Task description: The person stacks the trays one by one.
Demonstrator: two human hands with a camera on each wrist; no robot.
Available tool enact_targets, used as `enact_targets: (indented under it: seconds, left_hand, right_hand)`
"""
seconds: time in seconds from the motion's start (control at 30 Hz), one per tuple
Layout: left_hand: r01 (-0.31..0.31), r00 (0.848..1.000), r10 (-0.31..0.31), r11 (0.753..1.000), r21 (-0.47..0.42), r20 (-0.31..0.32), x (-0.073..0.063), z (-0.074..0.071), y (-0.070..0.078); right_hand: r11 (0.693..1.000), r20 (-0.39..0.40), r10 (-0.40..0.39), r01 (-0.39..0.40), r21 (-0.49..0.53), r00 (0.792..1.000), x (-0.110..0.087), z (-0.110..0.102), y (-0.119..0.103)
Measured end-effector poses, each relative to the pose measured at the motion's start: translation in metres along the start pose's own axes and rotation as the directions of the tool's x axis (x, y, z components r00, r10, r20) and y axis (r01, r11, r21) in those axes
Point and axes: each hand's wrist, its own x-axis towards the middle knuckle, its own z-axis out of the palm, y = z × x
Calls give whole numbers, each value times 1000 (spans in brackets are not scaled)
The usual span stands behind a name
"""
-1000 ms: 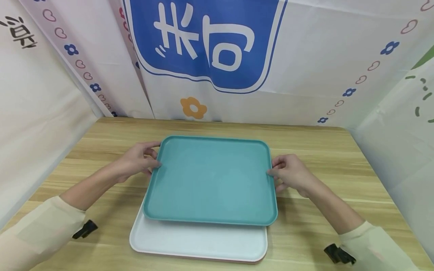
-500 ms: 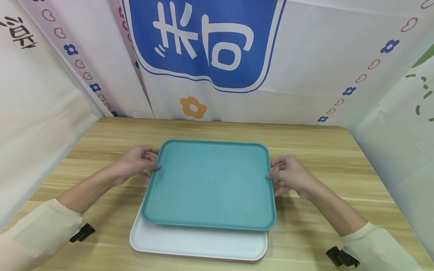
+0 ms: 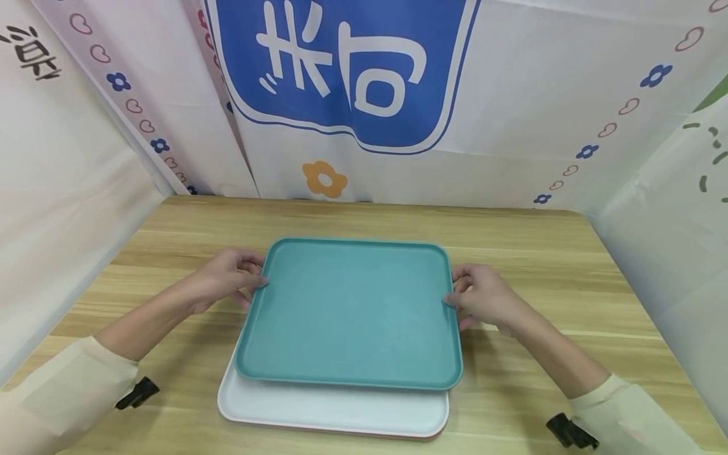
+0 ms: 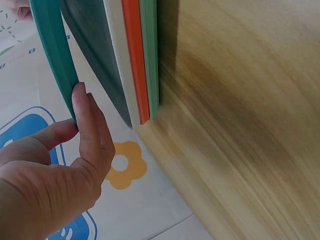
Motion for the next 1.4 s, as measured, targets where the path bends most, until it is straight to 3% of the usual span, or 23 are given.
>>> enact_targets:
  seconds: [0.47,0.73,1.0,1.17,1.4]
  left_hand:
    - [-5,1000,5,1000,8,10,-8,-1,-2]
    - [16,1000,-16,1000,0,-13,-10,0,-3]
    - [23,998,-20,998,51,-62,-9,0,-5]
    - [-5,998,8,998,58,-55,-10,0,-5]
    - [1,1000,0,999,33,-30,-12,1,-6]
  right_hand:
    - [993,26,-52,54,-103,998,1,7,-2]
    - [997,58,-34,38,-72,998,0,7,-2]
    - [997,75,-43,48,-59,996,0,9,0]
    - [998,78,-38,42,-51,996,0,11,0]
    - [1000,92,-14,13,7,996,0,12,1]
